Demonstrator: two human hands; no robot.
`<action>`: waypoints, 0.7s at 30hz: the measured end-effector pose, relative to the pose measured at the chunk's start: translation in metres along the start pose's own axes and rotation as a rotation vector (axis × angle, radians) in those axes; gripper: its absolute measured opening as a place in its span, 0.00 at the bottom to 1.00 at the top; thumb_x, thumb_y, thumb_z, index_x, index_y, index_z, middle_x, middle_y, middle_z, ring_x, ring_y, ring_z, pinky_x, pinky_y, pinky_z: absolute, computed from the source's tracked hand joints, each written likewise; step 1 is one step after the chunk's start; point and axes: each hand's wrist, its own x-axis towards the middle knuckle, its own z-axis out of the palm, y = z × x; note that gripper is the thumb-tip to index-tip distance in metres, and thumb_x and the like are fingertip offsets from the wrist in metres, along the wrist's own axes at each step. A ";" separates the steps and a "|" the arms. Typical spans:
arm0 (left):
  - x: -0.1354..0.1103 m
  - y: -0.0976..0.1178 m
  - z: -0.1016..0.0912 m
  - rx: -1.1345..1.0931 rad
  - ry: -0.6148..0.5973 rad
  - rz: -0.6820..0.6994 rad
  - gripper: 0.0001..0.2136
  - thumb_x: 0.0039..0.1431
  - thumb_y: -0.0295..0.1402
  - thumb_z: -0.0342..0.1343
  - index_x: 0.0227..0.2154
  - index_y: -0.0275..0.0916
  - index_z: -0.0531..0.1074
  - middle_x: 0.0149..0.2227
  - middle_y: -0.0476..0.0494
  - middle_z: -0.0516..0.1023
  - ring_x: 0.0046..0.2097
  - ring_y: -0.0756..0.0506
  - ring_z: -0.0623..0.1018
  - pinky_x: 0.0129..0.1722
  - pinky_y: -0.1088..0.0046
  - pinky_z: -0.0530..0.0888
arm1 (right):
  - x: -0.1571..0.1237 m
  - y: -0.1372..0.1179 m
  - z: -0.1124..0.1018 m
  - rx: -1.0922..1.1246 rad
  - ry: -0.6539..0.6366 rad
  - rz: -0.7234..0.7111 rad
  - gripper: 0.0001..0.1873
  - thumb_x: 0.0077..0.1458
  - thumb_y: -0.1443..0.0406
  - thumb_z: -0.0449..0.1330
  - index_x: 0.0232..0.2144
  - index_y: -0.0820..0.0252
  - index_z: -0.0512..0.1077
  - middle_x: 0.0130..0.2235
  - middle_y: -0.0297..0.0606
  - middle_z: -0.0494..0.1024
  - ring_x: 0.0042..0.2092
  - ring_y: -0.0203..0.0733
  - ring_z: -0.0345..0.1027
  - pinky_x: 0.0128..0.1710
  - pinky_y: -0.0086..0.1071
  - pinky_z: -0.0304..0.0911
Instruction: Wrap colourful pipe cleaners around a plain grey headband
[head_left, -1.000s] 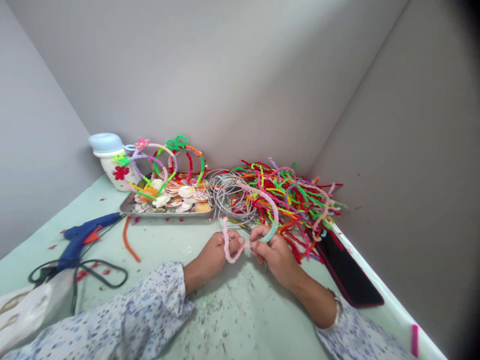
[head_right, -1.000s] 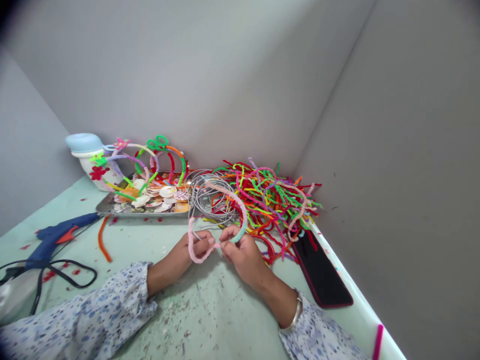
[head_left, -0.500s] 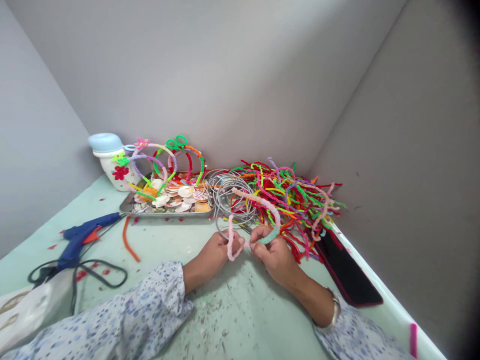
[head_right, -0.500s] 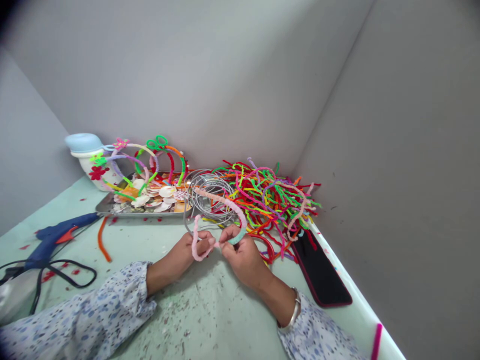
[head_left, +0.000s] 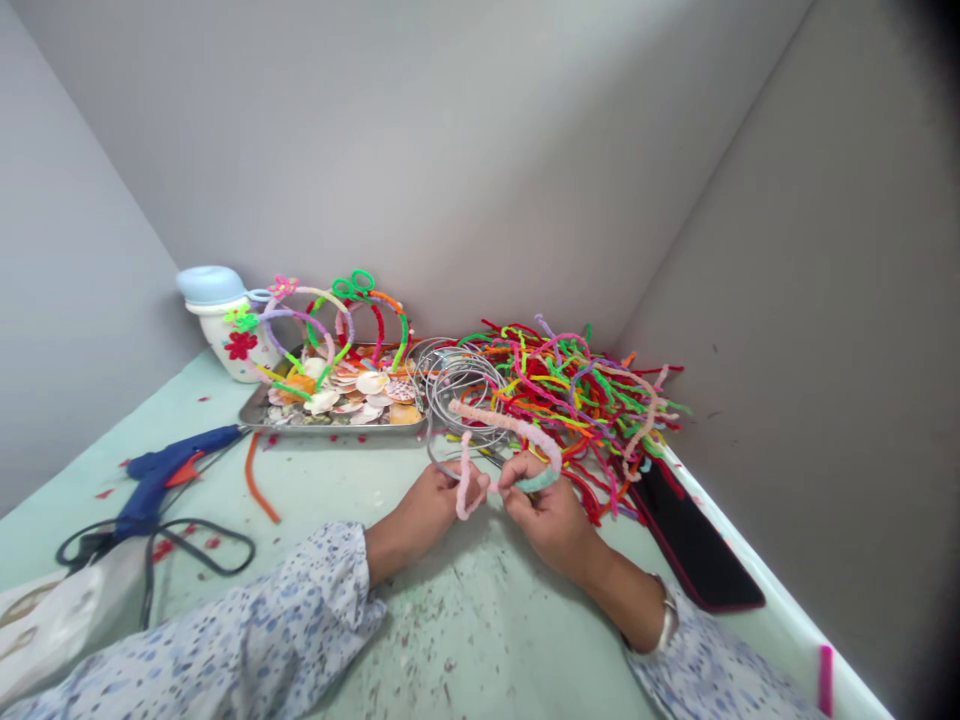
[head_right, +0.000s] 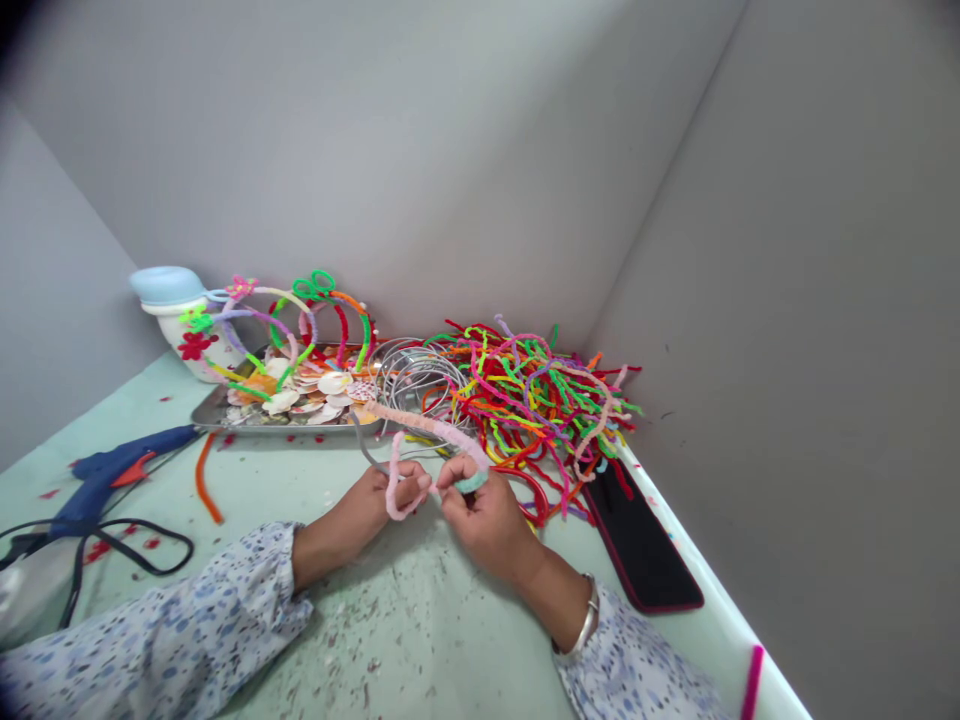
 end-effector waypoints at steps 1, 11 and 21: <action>0.000 -0.001 0.000 -0.011 0.004 -0.004 0.16 0.49 0.43 0.55 0.18 0.37 0.62 0.18 0.53 0.59 0.23 0.52 0.57 0.25 0.74 0.54 | 0.000 0.000 0.000 -0.008 -0.004 -0.010 0.06 0.49 0.74 0.52 0.28 0.59 0.65 0.26 0.30 0.65 0.28 0.34 0.60 0.27 0.26 0.55; 0.002 -0.008 -0.003 0.016 -0.003 0.039 0.12 0.51 0.37 0.53 0.18 0.37 0.63 0.21 0.51 0.62 0.26 0.51 0.61 0.28 0.73 0.58 | -0.001 0.007 0.000 -0.097 0.006 -0.080 0.07 0.48 0.73 0.53 0.29 0.59 0.67 0.26 0.32 0.70 0.29 0.37 0.66 0.31 0.28 0.61; 0.003 -0.013 -0.005 0.038 0.027 0.021 0.13 0.53 0.40 0.54 0.21 0.37 0.67 0.24 0.49 0.67 0.29 0.49 0.64 0.31 0.73 0.61 | 0.000 0.006 0.000 -0.152 0.020 -0.051 0.09 0.47 0.75 0.53 0.29 0.58 0.68 0.31 0.35 0.74 0.35 0.40 0.70 0.36 0.31 0.64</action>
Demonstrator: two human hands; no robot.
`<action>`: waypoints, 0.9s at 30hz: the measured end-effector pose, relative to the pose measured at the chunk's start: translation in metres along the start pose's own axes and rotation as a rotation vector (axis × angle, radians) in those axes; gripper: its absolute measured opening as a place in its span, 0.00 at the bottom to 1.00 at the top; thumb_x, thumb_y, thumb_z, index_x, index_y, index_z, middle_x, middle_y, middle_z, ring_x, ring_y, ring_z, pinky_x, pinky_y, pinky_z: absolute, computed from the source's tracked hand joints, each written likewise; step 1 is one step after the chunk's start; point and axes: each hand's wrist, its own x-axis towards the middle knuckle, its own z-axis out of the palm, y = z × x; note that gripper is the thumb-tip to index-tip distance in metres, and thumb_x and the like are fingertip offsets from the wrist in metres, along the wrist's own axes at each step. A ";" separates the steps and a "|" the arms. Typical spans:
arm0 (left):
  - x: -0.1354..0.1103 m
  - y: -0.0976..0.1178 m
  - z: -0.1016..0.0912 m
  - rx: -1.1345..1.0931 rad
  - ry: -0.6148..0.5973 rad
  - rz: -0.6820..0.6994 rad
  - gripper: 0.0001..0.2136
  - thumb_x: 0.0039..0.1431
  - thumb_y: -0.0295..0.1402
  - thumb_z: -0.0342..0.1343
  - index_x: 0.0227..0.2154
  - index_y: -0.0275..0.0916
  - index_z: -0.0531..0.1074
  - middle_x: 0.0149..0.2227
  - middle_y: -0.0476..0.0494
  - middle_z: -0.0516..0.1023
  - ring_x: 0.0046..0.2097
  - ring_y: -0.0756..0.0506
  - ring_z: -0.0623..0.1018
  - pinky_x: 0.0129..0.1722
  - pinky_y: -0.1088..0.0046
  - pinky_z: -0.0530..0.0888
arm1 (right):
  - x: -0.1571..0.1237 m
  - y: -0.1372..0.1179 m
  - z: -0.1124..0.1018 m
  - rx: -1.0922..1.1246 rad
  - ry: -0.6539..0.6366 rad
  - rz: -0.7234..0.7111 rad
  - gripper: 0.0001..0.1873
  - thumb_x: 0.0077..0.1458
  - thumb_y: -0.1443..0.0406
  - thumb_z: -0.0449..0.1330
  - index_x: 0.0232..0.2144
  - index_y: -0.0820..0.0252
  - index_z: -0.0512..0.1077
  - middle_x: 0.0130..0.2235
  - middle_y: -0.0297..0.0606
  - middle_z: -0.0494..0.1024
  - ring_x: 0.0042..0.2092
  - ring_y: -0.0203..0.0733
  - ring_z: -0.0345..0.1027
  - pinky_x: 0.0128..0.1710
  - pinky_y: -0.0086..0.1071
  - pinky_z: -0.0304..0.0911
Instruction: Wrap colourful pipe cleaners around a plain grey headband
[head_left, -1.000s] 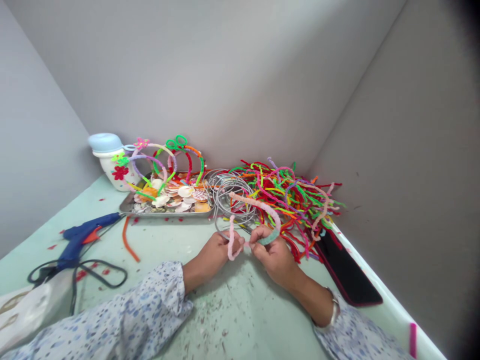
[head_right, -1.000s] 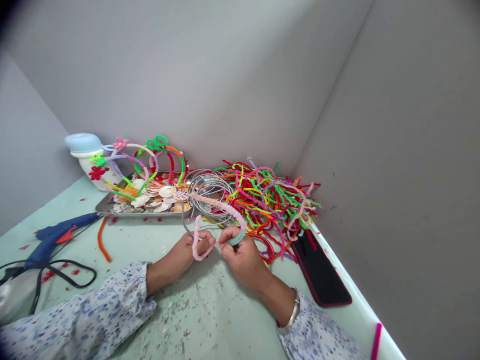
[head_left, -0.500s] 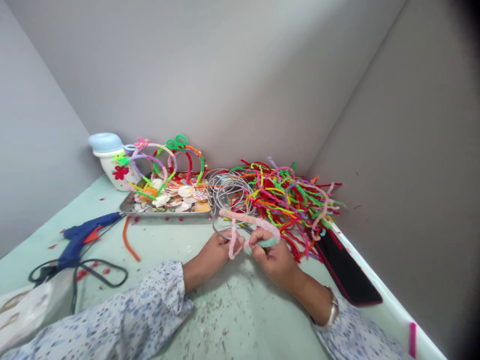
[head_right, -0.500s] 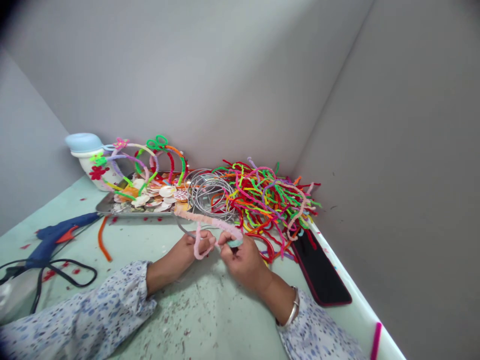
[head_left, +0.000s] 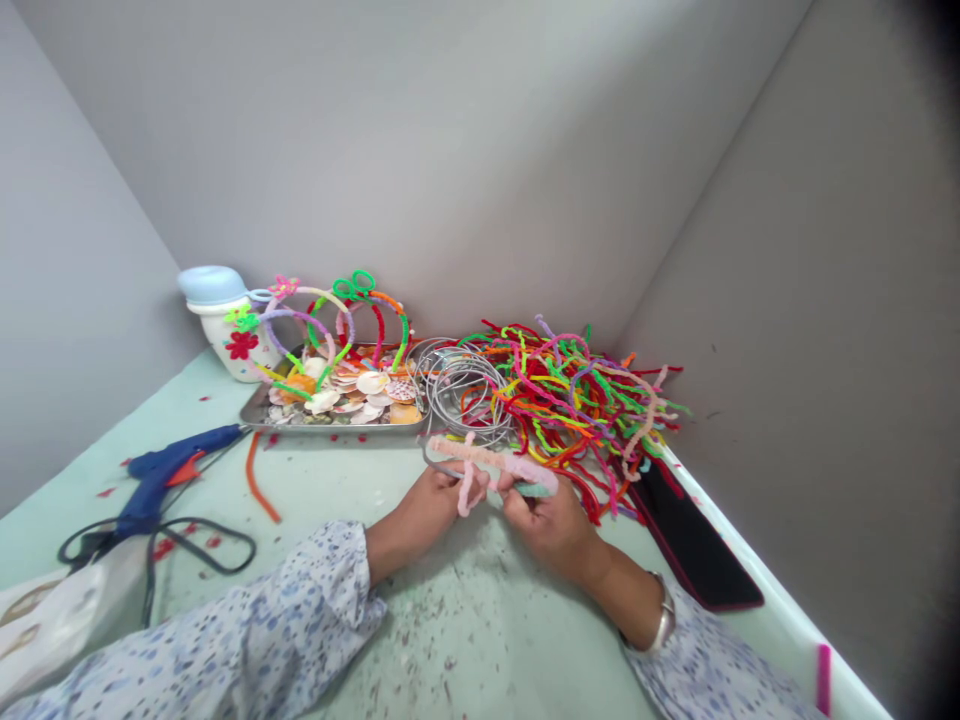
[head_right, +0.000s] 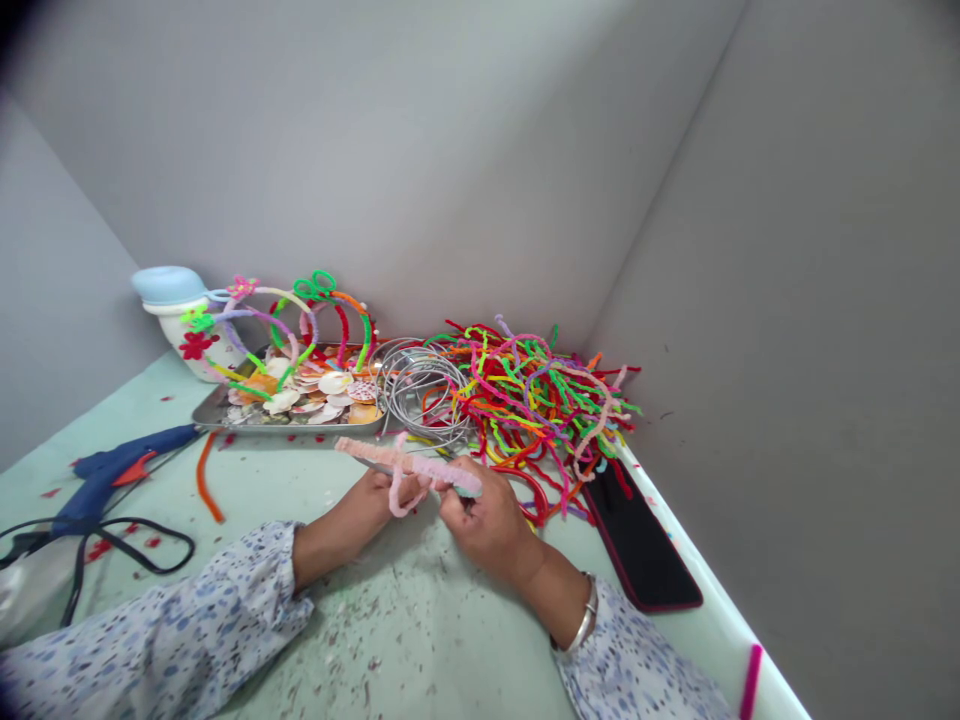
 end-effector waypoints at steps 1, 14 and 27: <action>0.000 0.001 0.001 -0.013 0.006 0.002 0.13 0.52 0.40 0.54 0.20 0.37 0.67 0.23 0.49 0.66 0.28 0.49 0.64 0.30 0.73 0.60 | 0.000 -0.001 0.000 0.010 0.004 -0.002 0.09 0.48 0.74 0.53 0.29 0.58 0.68 0.30 0.35 0.74 0.34 0.40 0.70 0.36 0.31 0.64; -0.004 0.017 0.004 -0.150 -0.030 -0.040 0.19 0.55 0.45 0.52 0.17 0.37 0.62 0.18 0.53 0.58 0.22 0.53 0.55 0.23 0.73 0.52 | 0.003 -0.008 0.000 0.436 -0.018 0.279 0.08 0.54 0.61 0.58 0.35 0.59 0.67 0.22 0.30 0.70 0.24 0.35 0.65 0.25 0.29 0.61; -0.002 0.011 0.003 -0.224 0.041 0.053 0.09 0.50 0.35 0.61 0.32 0.36 0.70 0.29 0.48 0.71 0.28 0.52 0.66 0.26 0.76 0.62 | 0.007 0.000 0.003 0.884 0.014 0.459 0.08 0.51 0.62 0.62 0.33 0.61 0.70 0.27 0.33 0.74 0.24 0.32 0.66 0.20 0.24 0.59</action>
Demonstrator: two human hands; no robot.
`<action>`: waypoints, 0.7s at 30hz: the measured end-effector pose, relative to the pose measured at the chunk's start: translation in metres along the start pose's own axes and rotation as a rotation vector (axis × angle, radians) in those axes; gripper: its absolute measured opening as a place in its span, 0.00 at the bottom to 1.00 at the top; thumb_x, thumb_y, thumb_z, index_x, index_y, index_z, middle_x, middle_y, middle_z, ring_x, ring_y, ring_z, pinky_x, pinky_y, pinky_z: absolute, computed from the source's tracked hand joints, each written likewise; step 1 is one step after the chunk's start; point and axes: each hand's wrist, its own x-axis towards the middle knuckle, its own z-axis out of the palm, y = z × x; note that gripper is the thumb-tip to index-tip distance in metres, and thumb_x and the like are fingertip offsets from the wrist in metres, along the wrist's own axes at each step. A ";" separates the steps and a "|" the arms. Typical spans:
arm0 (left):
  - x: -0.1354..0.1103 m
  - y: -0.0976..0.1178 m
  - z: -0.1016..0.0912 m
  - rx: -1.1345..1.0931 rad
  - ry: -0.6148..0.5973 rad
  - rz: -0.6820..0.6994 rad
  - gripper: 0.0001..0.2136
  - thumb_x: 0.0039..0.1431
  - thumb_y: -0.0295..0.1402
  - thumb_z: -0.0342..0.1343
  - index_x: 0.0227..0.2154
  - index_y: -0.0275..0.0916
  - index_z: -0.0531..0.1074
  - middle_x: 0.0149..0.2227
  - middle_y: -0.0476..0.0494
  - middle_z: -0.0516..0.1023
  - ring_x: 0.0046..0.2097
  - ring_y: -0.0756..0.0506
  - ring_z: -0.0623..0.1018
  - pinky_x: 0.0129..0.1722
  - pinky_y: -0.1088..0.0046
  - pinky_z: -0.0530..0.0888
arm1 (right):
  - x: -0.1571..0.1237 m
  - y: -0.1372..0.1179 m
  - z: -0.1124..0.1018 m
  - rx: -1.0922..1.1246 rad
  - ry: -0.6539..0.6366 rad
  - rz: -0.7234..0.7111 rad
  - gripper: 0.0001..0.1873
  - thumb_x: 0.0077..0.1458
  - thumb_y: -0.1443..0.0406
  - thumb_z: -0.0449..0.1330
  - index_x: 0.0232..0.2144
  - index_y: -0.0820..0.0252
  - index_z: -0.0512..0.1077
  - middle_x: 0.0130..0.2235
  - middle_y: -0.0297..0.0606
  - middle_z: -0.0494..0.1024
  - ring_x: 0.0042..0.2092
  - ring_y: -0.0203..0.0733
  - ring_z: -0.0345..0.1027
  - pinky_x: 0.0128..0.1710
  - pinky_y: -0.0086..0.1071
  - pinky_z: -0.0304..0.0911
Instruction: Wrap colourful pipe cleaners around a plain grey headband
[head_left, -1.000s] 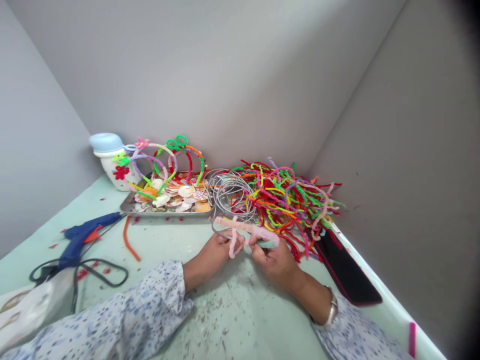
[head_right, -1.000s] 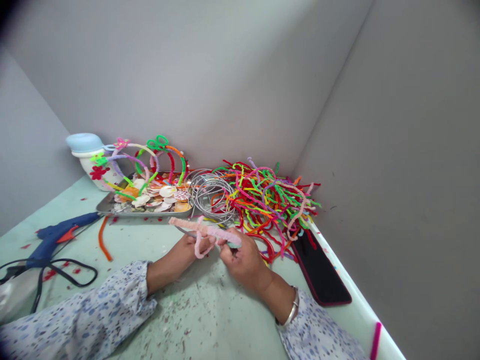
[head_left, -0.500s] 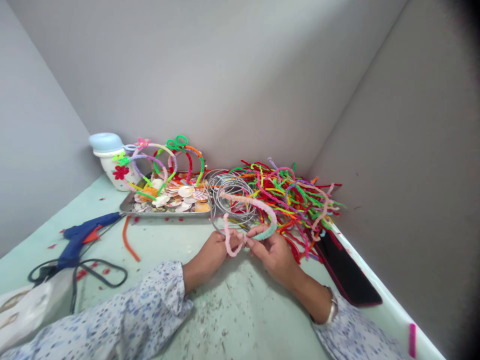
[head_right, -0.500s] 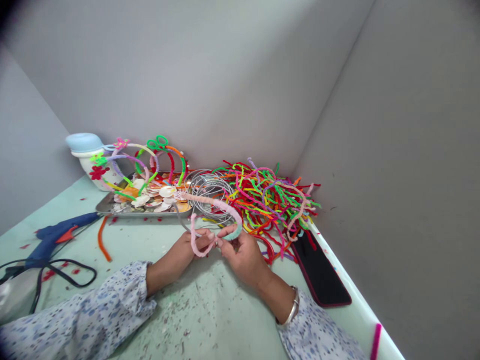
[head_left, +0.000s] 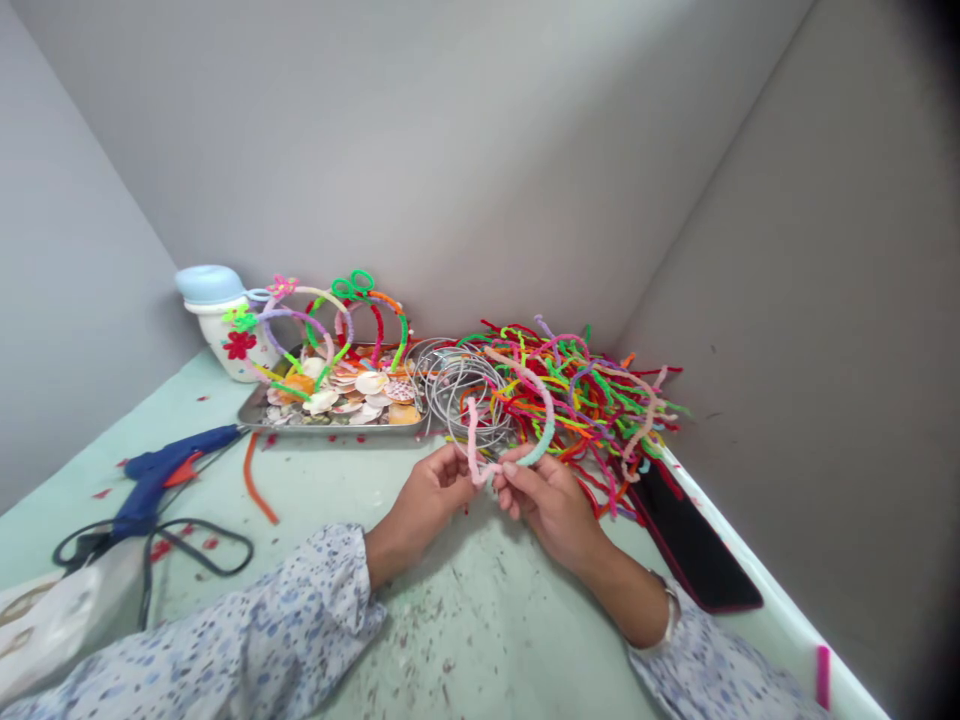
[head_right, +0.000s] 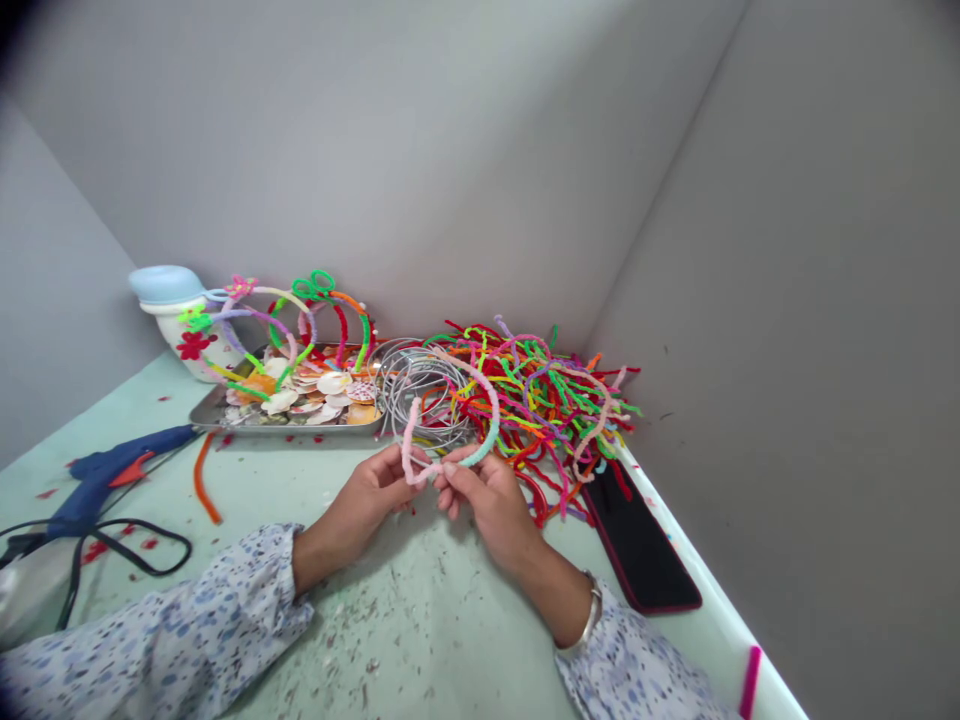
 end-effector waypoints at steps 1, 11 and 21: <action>0.000 0.000 0.001 0.009 0.009 0.004 0.10 0.49 0.36 0.61 0.32 0.36 0.70 0.28 0.48 0.71 0.28 0.52 0.67 0.26 0.76 0.62 | 0.000 0.000 0.001 0.020 -0.002 0.019 0.08 0.51 0.62 0.62 0.32 0.61 0.70 0.26 0.33 0.74 0.23 0.32 0.66 0.20 0.23 0.59; 0.000 -0.003 0.000 0.043 -0.008 0.032 0.11 0.50 0.36 0.61 0.31 0.33 0.70 0.28 0.46 0.72 0.29 0.51 0.68 0.26 0.76 0.65 | -0.001 0.000 0.004 0.125 -0.023 0.086 0.09 0.50 0.63 0.63 0.31 0.62 0.69 0.25 0.32 0.73 0.22 0.30 0.64 0.18 0.21 0.58; 0.000 -0.007 -0.002 0.025 0.022 0.007 0.11 0.48 0.37 0.62 0.27 0.34 0.71 0.26 0.47 0.71 0.27 0.51 0.68 0.25 0.75 0.65 | -0.002 -0.002 0.005 0.072 -0.037 0.089 0.09 0.48 0.62 0.63 0.30 0.61 0.69 0.25 0.32 0.73 0.22 0.31 0.65 0.19 0.23 0.58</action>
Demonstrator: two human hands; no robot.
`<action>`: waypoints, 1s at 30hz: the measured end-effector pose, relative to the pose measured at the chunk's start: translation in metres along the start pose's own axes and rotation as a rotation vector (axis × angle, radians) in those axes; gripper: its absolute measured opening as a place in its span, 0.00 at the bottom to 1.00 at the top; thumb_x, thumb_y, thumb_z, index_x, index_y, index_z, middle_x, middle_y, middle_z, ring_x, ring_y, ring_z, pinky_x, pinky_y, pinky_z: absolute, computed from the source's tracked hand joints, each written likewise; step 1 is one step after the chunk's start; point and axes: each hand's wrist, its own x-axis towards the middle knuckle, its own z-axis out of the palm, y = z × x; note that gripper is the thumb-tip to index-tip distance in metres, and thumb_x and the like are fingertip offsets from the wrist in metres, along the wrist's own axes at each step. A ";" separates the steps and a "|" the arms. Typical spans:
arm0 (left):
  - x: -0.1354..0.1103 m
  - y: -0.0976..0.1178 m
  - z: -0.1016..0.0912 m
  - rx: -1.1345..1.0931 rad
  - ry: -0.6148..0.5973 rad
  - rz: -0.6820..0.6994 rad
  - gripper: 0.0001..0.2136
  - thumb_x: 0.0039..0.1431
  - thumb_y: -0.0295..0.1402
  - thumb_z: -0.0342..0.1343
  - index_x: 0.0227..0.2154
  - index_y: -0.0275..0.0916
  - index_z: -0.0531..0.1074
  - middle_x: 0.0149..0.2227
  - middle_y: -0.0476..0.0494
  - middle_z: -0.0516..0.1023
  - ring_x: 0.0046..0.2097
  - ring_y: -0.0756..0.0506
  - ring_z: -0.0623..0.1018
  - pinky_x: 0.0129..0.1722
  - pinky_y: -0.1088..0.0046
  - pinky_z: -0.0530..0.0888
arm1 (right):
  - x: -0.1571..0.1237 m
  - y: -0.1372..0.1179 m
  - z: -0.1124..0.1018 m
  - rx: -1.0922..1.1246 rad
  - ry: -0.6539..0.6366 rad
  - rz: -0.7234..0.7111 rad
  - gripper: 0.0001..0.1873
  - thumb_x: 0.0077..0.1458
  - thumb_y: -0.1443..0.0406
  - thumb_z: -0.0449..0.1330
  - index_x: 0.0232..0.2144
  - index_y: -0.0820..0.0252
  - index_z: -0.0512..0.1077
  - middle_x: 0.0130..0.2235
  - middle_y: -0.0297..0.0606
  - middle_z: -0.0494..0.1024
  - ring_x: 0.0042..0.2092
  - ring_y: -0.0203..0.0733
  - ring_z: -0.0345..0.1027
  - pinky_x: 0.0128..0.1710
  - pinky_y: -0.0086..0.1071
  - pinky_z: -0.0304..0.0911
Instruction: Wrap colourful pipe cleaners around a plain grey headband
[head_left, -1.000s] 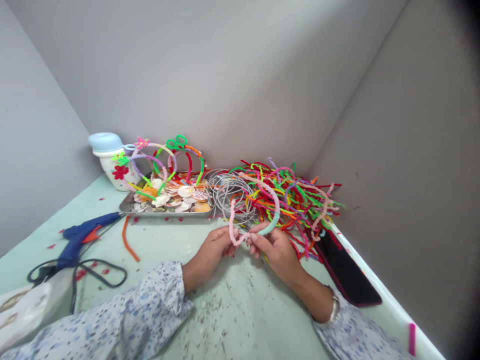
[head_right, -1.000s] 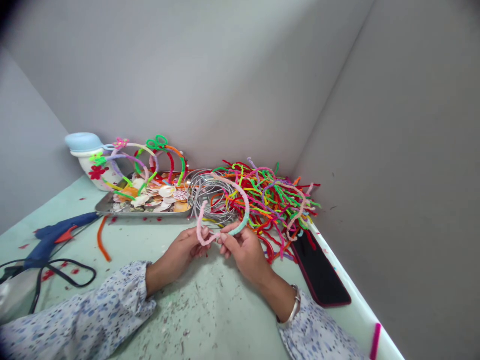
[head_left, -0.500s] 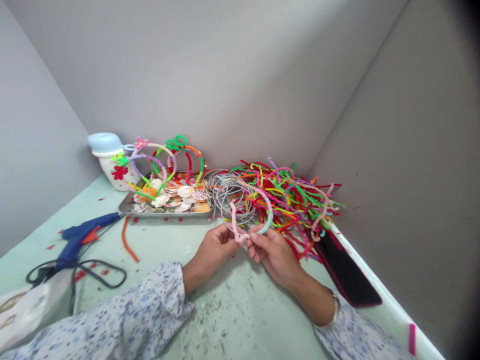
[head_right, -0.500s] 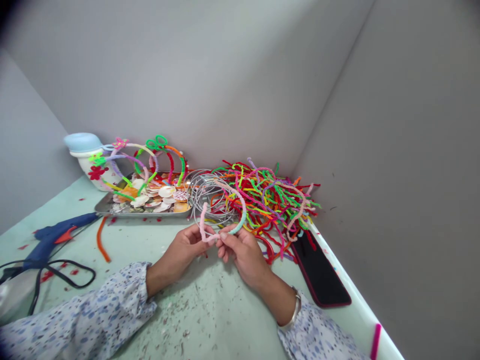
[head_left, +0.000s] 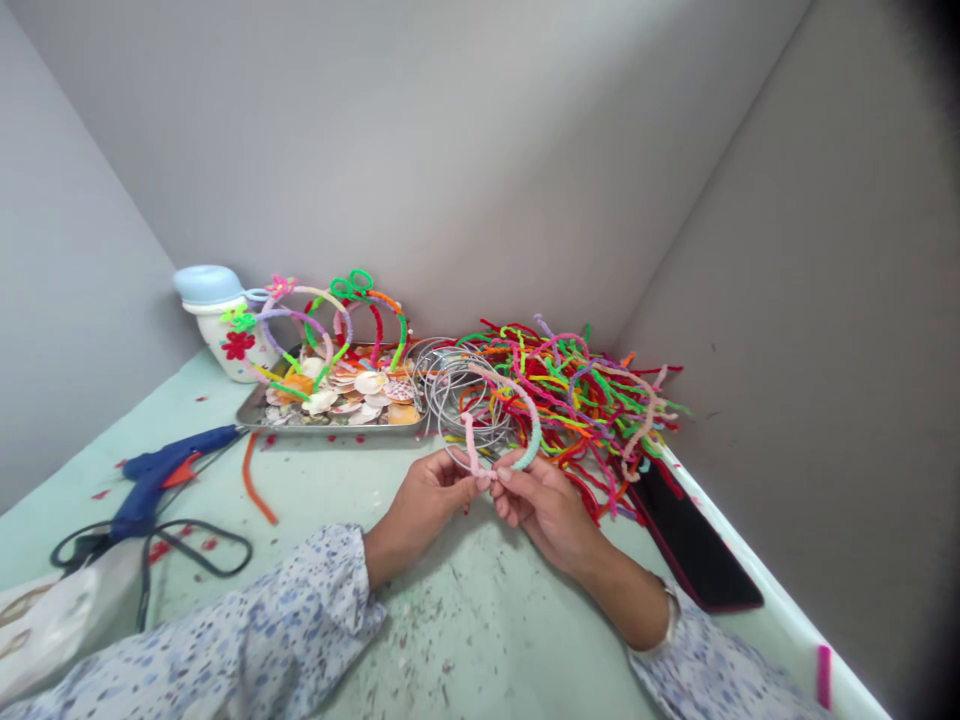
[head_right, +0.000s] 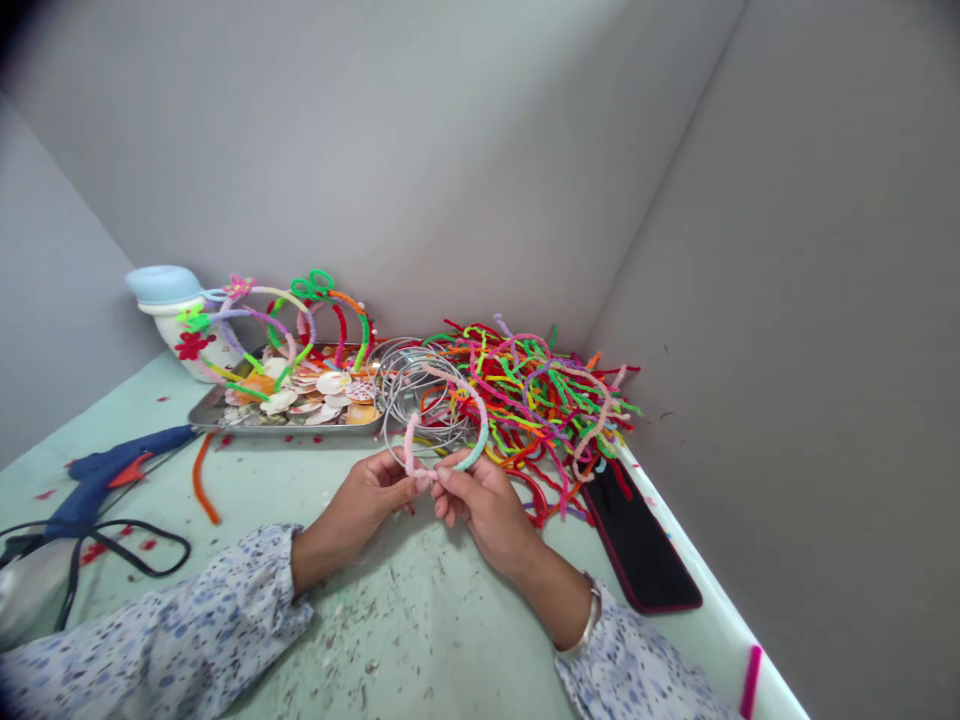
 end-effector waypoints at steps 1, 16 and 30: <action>0.000 0.000 0.000 0.001 -0.001 -0.002 0.10 0.49 0.37 0.62 0.27 0.34 0.71 0.26 0.46 0.72 0.27 0.51 0.68 0.25 0.74 0.65 | 0.000 0.000 0.000 -0.005 -0.002 -0.003 0.09 0.49 0.62 0.63 0.30 0.61 0.69 0.25 0.32 0.73 0.23 0.31 0.65 0.19 0.23 0.58; -0.002 0.004 0.000 -0.026 -0.013 -0.029 0.07 0.49 0.32 0.62 0.28 0.34 0.72 0.26 0.45 0.74 0.29 0.50 0.71 0.29 0.74 0.64 | -0.004 -0.001 0.005 -0.250 0.024 -0.143 0.07 0.52 0.62 0.60 0.31 0.60 0.67 0.27 0.32 0.73 0.25 0.32 0.66 0.23 0.26 0.60; -0.002 0.000 -0.001 -0.017 -0.009 -0.043 0.06 0.50 0.32 0.61 0.29 0.34 0.72 0.24 0.49 0.73 0.27 0.52 0.68 0.26 0.78 0.64 | -0.006 0.004 0.005 -0.374 0.074 -0.227 0.07 0.54 0.62 0.59 0.32 0.60 0.67 0.23 0.30 0.72 0.24 0.32 0.64 0.24 0.27 0.61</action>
